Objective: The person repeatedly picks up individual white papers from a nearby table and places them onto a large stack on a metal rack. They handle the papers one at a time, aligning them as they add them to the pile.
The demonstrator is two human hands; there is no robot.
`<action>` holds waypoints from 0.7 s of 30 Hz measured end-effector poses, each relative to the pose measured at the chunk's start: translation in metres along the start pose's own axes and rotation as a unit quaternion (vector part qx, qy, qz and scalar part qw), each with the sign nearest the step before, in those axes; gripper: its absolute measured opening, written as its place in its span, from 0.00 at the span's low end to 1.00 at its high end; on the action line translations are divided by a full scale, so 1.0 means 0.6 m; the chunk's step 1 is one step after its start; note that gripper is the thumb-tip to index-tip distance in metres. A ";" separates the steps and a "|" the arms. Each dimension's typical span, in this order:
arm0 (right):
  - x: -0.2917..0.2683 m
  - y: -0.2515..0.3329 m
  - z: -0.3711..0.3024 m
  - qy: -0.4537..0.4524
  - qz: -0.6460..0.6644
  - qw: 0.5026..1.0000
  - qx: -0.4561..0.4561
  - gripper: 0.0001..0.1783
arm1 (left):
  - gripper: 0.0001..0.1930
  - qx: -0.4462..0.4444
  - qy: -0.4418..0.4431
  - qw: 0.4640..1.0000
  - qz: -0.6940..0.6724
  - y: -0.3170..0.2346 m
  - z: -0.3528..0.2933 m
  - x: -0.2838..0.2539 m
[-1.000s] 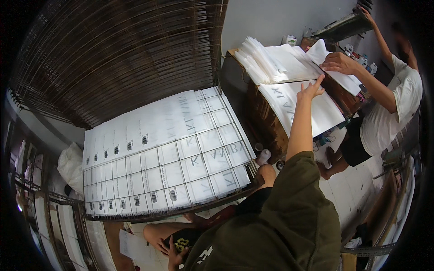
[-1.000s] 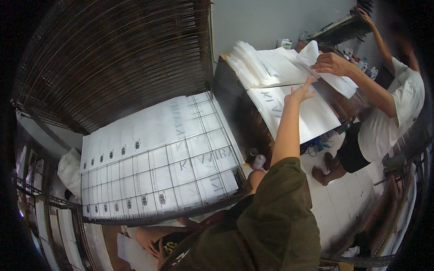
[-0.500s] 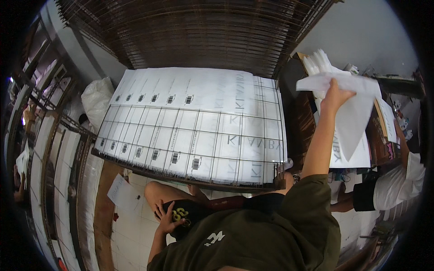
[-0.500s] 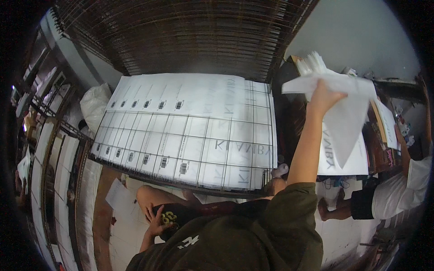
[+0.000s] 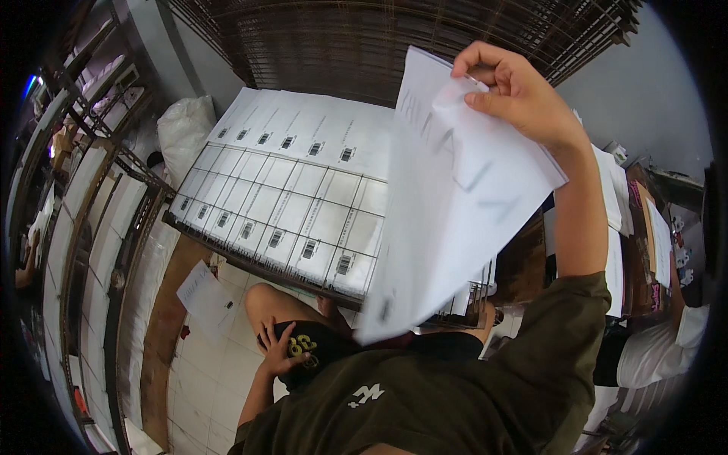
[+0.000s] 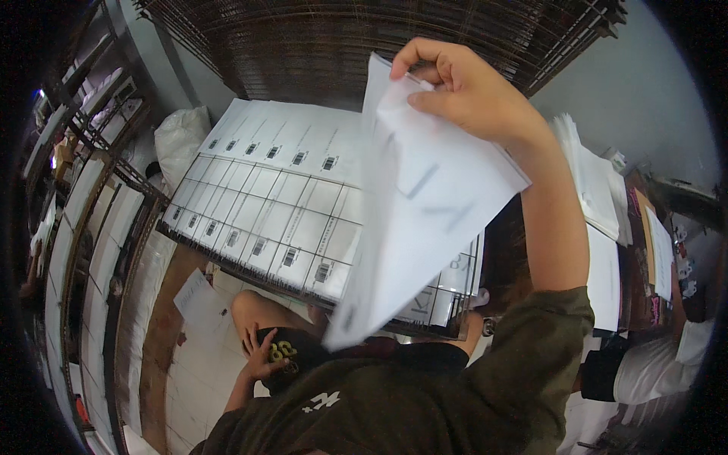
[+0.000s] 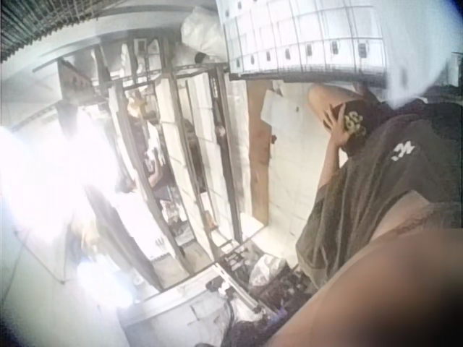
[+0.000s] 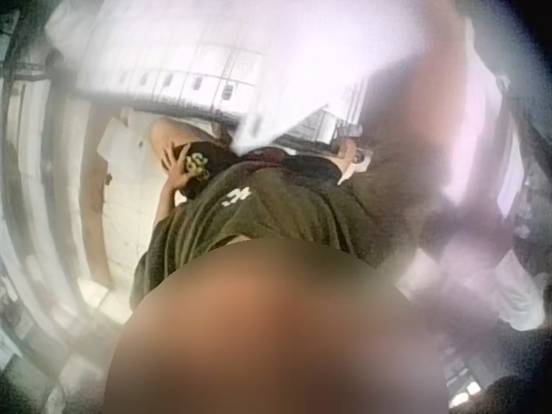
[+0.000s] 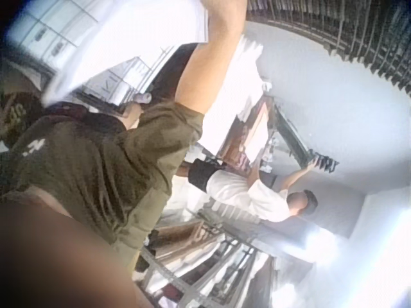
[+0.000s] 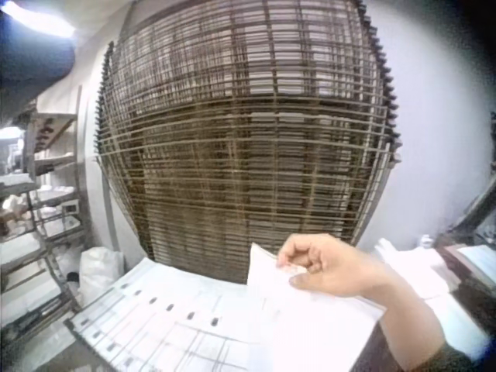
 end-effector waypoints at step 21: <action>0.016 -0.770 -0.197 -0.349 0.313 0.861 0.196 0.43 | 0.52 -0.045 0.041 0.998 -0.011 -0.003 0.007 -0.003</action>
Point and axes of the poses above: each hand's wrist, its own z-axis towards the middle knuckle, its own x-axis out of the palm, y = z × x, the point moved 7 cm from there along z, towards the middle knuckle, and after that the axes turned 2 degrees about x, right-handed, at the moved point
